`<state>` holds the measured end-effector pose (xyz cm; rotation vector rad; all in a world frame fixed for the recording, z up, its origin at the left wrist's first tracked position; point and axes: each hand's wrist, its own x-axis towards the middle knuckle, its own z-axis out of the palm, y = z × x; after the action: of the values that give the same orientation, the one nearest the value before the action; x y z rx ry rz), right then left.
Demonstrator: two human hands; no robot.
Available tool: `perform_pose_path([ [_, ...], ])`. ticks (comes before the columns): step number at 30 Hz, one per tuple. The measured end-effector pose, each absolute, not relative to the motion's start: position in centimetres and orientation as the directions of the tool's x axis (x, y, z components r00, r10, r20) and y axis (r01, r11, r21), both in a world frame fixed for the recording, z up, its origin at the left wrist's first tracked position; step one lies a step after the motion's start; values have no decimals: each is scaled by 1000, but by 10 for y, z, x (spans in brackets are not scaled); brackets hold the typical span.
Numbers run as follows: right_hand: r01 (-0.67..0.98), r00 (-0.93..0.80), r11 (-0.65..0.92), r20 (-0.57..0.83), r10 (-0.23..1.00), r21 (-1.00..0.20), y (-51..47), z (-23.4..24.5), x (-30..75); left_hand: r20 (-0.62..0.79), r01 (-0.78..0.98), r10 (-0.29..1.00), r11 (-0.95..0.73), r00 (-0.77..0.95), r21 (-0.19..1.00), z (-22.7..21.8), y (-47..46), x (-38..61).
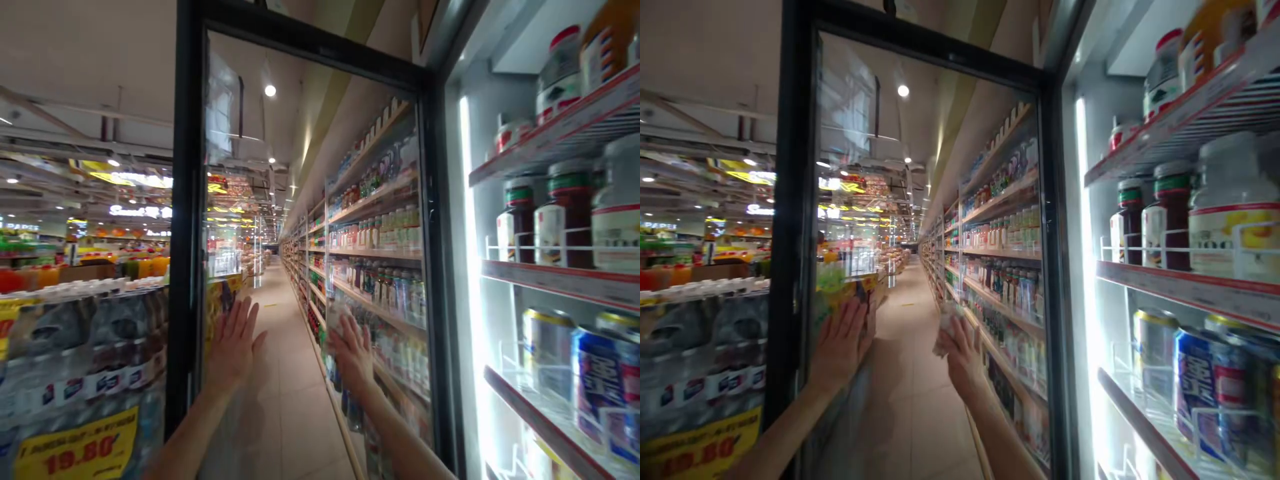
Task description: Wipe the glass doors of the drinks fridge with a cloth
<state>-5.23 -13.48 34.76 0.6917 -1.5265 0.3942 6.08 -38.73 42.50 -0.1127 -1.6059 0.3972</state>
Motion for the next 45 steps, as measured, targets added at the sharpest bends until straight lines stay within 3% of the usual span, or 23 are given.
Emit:
perform_pose_path([
  [3,-535,-67,837,993,93,-114,-81,330,-80,965,-200,250,945,-75,-260,419,-381,60],
  [4,-507,-86,828,970,227,-239,-69,328,-87,971,-210,229,948,-68,-238,418,-379,60],
  [6,-510,-114,780,927,358,-364,-69,330,-90,978,-218,199,953,-63,-208,416,-375,60],
  [8,-581,-122,754,949,292,-307,-96,335,-75,980,-209,188,957,-69,-199,415,-374,60],
  [11,-702,-54,712,998,-33,-14,-142,336,-43,982,-200,170,963,-78,-182,409,-369,65],
  [13,-721,-5,683,986,-168,113,-148,332,-37,980,-203,177,960,-91,-192,396,-364,69],
  [15,-691,-25,719,992,-122,71,-130,327,-46,967,-202,222,949,-123,-243,378,-359,74],
  [18,-596,-133,763,968,213,-250,-98,324,-65,948,-206,281,929,-147,-307,354,-354,78],
  [20,-574,-149,725,919,365,-380,-99,325,-64,951,-208,280,930,-132,-302,346,-354,78],
  [22,-624,-128,720,948,292,-305,-119,323,-50,954,-194,274,936,-123,-293,345,-355,78],
  [25,-717,-92,696,994,-54,-28,-144,311,-32,959,-172,246,948,-139,-268,347,-357,76],
  [27,-722,-69,690,986,-150,55,-135,303,-35,960,-172,235,950,-150,-260,348,-357,76],
  [28,-701,-77,713,992,-105,21,-124,301,-41,959,-174,236,949,-156,-262,348,-357,75],
  [31,-604,-152,750,963,223,-269,-93,304,-60,957,-177,245,946,-153,-270,348,-358,73],
  [33,-594,-188,718,930,315,-364,-97,309,-59,958,-176,246,947,-145,-270,348,-358,72],
  [35,-652,-175,717,969,172,-245,-117,309,-46,957,-186,257,942,-138,-280,349,-359,71],
  [38,-738,-49,669,983,-175,83,-142,302,-29,952,-197,272,934,-142,-297,350,-360,71],
  [39,-740,-12,656,974,-228,145,-140,300,-29,952,-197,270,935,-143,-295,350,-360,71],
  [41,-711,-3,691,982,-191,132,-125,301,-37,953,-194,259,938,-156,-287,349,-361,71],
  [45,-612,-90,777,989,119,-150,-102,319,-55,957,-189,231,946,-176,-263,344,-365,67],
])
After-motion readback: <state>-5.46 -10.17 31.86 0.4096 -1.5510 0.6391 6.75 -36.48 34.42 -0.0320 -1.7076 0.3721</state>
